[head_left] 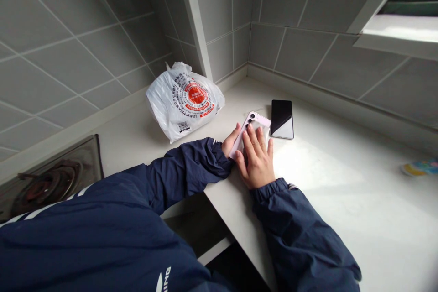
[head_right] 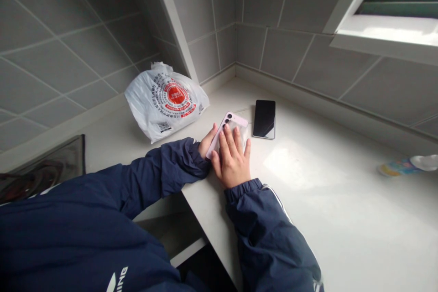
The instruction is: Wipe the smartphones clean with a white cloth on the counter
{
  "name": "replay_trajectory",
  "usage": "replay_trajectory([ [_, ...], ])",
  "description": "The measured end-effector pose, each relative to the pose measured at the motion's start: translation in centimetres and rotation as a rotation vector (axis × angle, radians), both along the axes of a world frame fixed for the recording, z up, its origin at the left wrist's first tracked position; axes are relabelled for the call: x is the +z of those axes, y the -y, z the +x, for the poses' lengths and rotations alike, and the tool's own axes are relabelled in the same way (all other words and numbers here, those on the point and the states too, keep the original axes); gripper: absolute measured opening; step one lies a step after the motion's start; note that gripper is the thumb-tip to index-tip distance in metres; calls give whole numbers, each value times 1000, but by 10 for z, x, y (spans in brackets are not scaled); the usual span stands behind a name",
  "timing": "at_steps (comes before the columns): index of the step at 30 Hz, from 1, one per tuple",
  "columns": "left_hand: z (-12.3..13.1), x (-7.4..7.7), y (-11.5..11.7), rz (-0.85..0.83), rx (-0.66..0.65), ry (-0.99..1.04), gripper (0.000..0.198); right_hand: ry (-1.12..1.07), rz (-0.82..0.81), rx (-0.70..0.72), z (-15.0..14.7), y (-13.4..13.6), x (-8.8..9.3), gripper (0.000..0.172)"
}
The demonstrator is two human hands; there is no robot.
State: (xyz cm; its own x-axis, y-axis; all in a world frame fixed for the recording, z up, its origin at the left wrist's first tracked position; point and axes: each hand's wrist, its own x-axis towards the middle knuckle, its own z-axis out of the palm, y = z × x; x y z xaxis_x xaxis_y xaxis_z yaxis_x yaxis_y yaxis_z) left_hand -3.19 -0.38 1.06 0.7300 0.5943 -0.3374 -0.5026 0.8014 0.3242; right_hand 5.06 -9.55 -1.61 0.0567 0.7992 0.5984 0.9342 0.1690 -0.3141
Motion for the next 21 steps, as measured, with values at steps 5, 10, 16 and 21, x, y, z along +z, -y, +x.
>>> replay_trajectory([
  [5,0,0,0,-24,-5,-8,61,-5,-9,10,0,0,-2,63],
  [10,-1,-2,-2,-17,-13,-15,61,-26,-8,23,1,-1,-3,62],
  [16,1,3,-1,-45,13,-27,59,-36,-35,21,1,-1,-3,61],
  [21,2,4,0,-50,2,-24,60,-39,-40,29,2,-1,-3,58],
])
